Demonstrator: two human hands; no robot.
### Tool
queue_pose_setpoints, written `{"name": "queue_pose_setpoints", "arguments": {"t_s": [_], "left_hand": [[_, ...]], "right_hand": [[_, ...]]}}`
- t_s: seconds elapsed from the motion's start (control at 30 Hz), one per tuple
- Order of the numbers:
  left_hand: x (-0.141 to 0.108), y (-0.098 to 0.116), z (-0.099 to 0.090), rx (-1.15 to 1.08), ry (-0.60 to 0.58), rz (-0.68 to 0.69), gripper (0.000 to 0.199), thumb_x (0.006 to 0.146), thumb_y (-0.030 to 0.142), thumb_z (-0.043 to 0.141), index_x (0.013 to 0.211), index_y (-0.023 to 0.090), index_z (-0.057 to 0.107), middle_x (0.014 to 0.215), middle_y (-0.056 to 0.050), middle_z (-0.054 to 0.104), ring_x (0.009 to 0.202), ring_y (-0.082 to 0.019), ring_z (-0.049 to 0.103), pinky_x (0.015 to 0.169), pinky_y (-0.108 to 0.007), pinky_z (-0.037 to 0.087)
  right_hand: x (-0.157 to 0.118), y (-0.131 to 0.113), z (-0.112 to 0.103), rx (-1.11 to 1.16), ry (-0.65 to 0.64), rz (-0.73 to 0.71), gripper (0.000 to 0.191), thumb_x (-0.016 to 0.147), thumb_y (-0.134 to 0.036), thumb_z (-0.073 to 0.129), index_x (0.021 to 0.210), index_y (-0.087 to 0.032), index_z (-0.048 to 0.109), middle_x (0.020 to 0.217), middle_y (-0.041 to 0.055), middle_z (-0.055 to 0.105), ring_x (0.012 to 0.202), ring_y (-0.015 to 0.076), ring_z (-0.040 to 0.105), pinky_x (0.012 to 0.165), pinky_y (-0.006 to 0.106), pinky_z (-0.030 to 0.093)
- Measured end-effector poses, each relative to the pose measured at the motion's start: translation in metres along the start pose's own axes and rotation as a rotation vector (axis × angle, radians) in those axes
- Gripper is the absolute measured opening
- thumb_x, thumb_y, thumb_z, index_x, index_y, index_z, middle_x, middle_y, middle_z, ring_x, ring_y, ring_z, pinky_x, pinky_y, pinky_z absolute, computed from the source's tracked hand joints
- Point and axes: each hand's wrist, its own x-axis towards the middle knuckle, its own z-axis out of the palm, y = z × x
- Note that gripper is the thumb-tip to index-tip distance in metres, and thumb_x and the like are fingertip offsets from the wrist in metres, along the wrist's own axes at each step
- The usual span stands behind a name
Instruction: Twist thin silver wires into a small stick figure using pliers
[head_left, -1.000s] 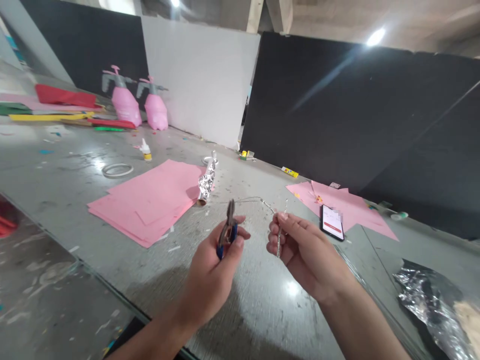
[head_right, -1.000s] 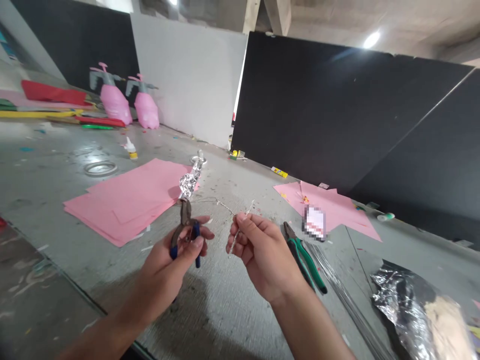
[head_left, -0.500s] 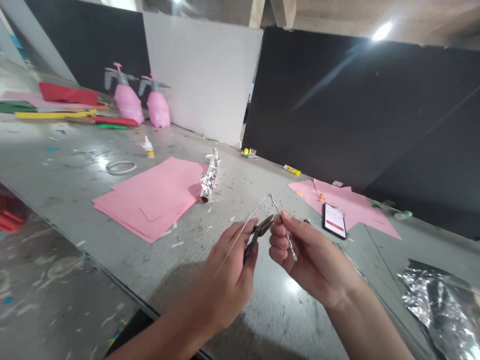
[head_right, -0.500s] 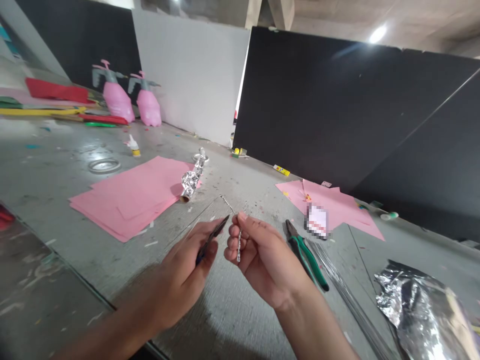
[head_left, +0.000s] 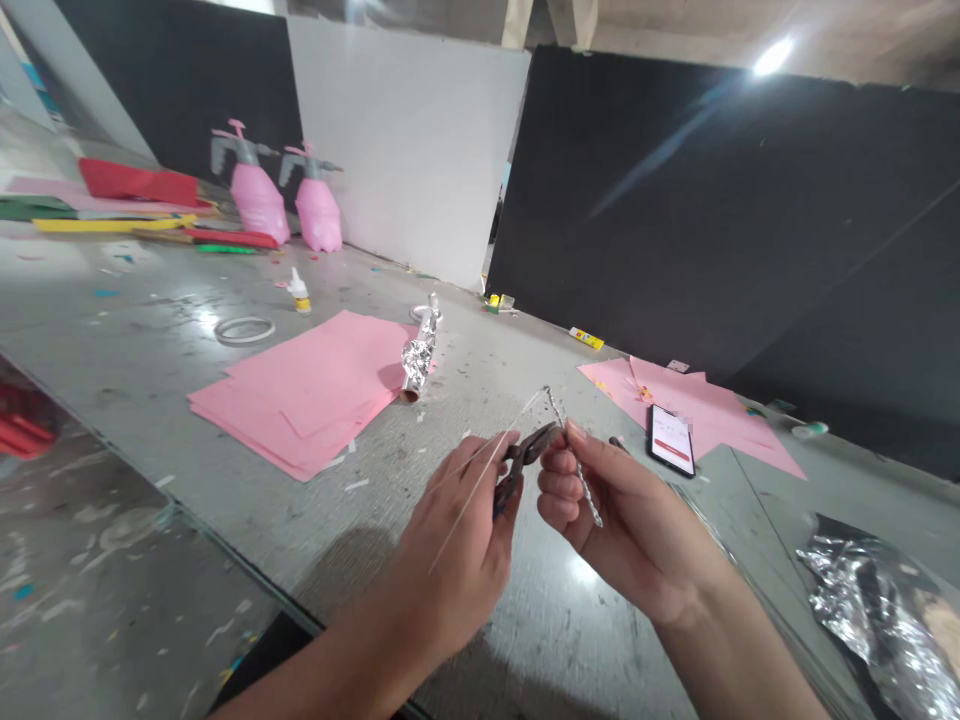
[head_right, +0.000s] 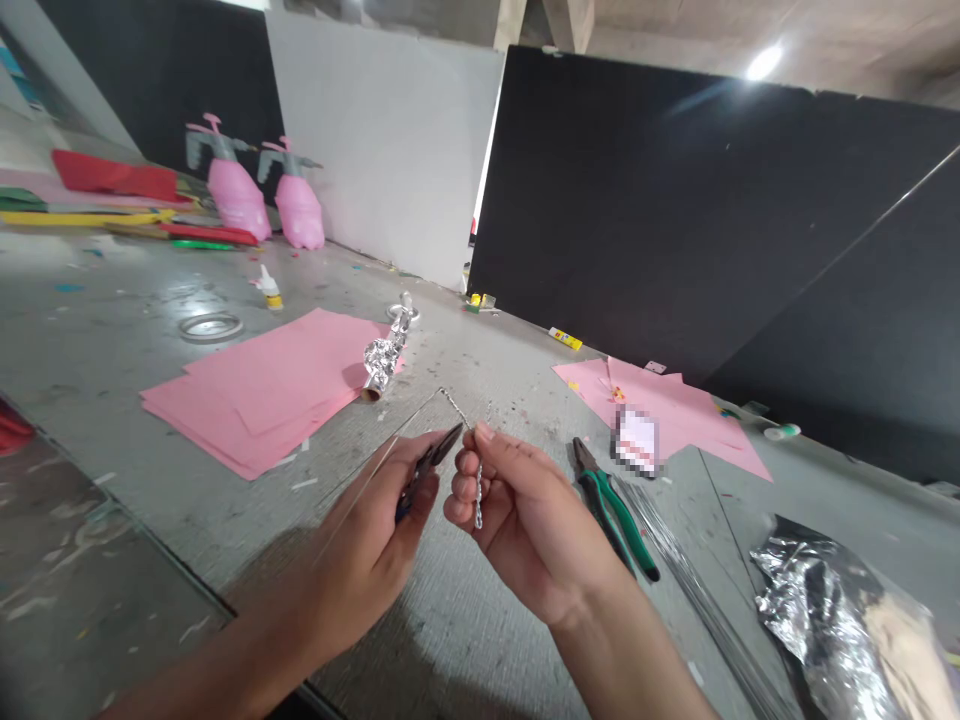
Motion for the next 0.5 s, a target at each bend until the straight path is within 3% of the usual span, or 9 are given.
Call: {"name": "queue_pose_setpoints", "arguments": {"t_s": [0.23,0.5], "left_hand": [[-0.001,-0.0004,0.0007,-0.018,-0.017,-0.073,0.037,0.095,0.018,0.045,0.131,0.022,0.047,0.13,-0.013,0.056,0.126,-0.03,0.049,0.104,-0.054,0.042],[0.0005,0.0041,-0.0015,-0.09,-0.035,-0.078,0.034,0.099,0.024,0.039,0.133,0.023,0.045,0.124,-0.011,0.057,0.121,-0.026,0.051,0.104,-0.049,0.042]], "right_hand": [[0.0032,0.0014,0.0014,-0.013,0.034,-0.001,0.016,0.081,-0.023,0.075,0.072,-0.012,0.067,0.064,-0.002,0.06,0.054,0.0048,0.053,0.052,0.016,0.048],[0.0024,0.0041,0.0034,0.016,0.04,-0.043,0.014,0.081,-0.022,0.075,0.074,-0.012,0.067,0.064,-0.0019,0.06,0.055,0.0051,0.053,0.051,0.016,0.048]]}}
